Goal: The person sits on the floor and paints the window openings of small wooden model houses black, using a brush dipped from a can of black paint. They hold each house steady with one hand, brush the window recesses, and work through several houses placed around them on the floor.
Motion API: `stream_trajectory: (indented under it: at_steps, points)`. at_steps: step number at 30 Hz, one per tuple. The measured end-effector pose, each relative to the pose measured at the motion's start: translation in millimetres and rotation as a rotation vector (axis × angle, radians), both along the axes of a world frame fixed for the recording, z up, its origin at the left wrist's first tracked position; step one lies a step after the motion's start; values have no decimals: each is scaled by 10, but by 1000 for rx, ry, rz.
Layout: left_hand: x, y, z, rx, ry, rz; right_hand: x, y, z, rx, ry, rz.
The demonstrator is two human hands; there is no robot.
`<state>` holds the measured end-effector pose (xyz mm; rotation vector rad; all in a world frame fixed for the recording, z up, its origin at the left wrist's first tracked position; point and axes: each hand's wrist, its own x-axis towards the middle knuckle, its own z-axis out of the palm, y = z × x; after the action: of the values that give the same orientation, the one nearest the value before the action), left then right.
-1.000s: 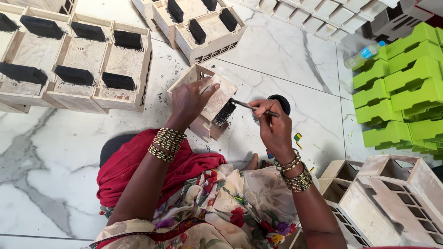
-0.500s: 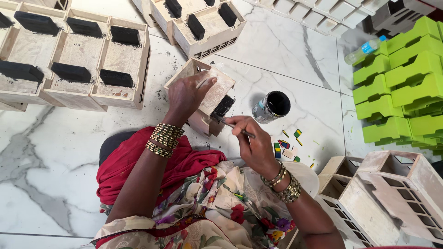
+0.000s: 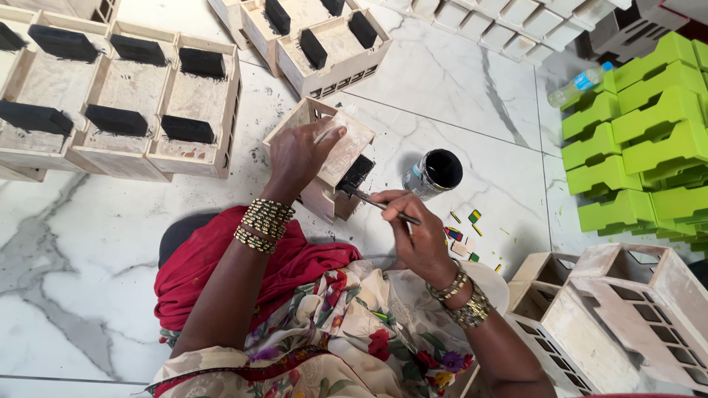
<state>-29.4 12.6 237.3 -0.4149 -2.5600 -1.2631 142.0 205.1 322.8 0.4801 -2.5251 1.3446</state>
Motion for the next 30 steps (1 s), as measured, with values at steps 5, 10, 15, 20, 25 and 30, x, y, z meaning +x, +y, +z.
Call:
stream_trajectory:
  at_steps: [5, 10, 15, 20, 25, 30]
  points:
    - [-31, -17, -26, 21, 41, 12, -8, 201, 88, 84, 68, -119]
    - [-44, 36, -74, -34, -18, -8, -100, 178, -28, 61, 127, -226]
    - [-84, 10, -102, -15, -35, 32, 118, -4, -148, -9, 110, -177]
    - [-97, -33, -98, -37, 15, 50, 182, -34, -124, -120, 144, -129]
    - [-81, -10, -80, -51, -20, 61, -25, -23, -105, 14, 157, -272]
    - [-84, 1, -89, -10, -41, 71, 42, -77, -141, 28, 206, -182]
